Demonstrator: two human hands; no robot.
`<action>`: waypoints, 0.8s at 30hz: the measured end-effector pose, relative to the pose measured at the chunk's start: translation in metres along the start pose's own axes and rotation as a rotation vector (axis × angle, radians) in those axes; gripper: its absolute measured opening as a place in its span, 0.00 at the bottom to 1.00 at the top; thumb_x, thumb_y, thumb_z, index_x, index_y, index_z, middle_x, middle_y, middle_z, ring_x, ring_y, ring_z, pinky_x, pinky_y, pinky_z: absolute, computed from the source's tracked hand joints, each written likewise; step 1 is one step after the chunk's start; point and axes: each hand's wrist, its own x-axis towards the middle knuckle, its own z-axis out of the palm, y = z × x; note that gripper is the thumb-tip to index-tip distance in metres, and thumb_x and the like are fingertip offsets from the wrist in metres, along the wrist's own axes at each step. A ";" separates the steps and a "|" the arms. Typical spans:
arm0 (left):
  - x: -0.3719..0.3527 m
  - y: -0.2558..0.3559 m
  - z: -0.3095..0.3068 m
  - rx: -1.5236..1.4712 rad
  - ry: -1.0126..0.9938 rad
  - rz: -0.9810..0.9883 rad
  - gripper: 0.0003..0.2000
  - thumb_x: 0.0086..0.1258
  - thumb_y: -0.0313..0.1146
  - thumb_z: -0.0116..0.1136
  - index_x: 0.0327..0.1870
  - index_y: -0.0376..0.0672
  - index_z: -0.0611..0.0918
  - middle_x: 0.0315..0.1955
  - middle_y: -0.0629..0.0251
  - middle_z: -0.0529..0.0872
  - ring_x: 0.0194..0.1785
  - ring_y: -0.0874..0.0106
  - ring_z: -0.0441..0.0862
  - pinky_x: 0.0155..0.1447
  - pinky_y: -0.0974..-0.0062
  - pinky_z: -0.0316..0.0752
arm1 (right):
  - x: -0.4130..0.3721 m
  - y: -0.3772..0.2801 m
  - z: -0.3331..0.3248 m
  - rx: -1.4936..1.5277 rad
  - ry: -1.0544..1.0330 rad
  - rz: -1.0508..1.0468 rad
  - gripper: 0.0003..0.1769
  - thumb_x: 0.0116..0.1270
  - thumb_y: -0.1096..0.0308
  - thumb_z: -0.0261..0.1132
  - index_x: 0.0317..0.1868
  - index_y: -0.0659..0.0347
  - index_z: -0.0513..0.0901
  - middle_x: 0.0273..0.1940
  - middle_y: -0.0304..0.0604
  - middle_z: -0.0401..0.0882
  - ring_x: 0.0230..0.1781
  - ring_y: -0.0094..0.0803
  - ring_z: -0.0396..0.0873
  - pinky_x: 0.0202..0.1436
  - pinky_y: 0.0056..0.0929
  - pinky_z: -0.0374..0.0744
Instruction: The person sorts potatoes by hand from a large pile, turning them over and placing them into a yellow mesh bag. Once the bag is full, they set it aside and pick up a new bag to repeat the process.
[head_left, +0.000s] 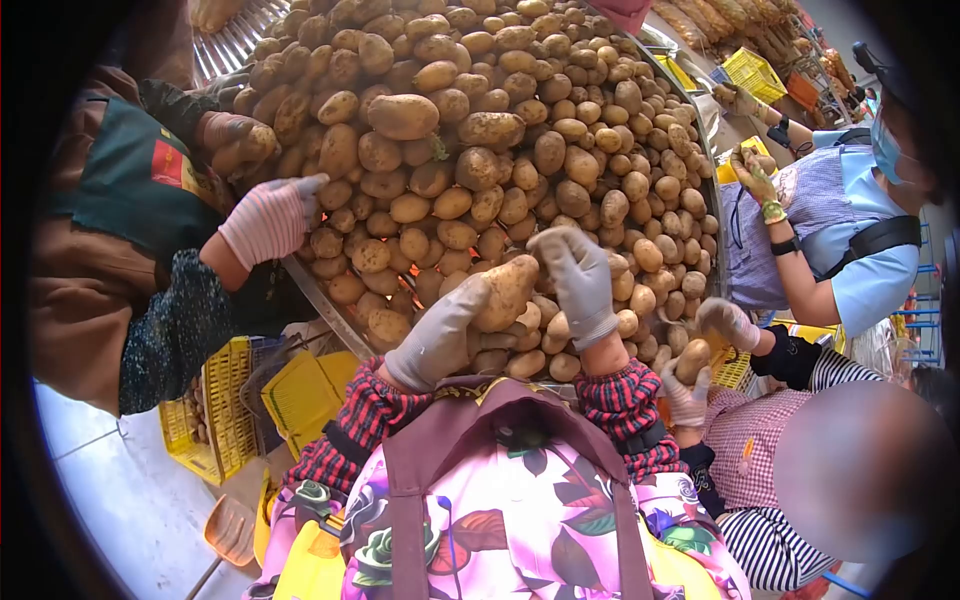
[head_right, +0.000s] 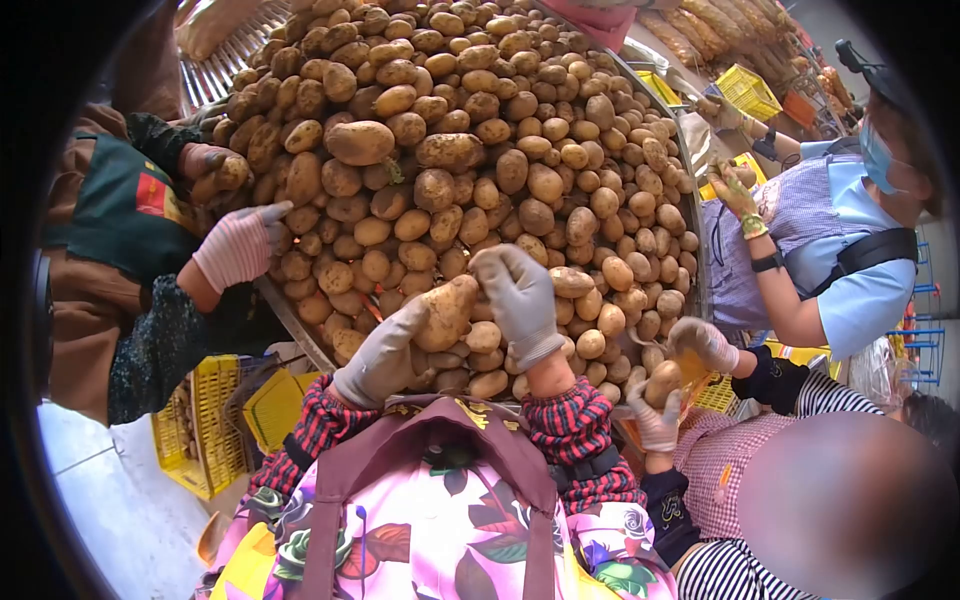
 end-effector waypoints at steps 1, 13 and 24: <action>0.000 0.000 -0.002 0.004 0.000 0.004 0.30 0.85 0.56 0.41 0.77 0.43 0.64 0.65 0.57 0.79 0.65 0.64 0.81 0.66 0.62 0.81 | 0.001 -0.003 0.001 0.244 0.052 -0.034 0.19 0.71 0.63 0.70 0.56 0.67 0.81 0.45 0.37 0.84 0.45 0.20 0.79 0.50 0.22 0.79; -0.060 -0.020 -0.011 -0.366 0.030 0.040 0.28 0.81 0.58 0.49 0.64 0.41 0.77 0.49 0.58 0.87 0.46 0.68 0.88 0.49 0.71 0.85 | -0.010 0.017 0.015 0.074 0.200 0.035 0.14 0.81 0.63 0.60 0.49 0.65 0.86 0.41 0.34 0.86 0.38 0.18 0.79 0.42 0.19 0.77; -0.202 -0.100 -0.100 -0.662 0.793 0.430 0.19 0.79 0.38 0.59 0.68 0.53 0.74 0.54 0.66 0.83 0.52 0.65 0.84 0.54 0.62 0.85 | -0.050 0.119 -0.011 -1.062 -0.222 -0.262 0.32 0.62 0.66 0.70 0.66 0.64 0.75 0.63 0.56 0.75 0.68 0.55 0.68 0.75 0.50 0.63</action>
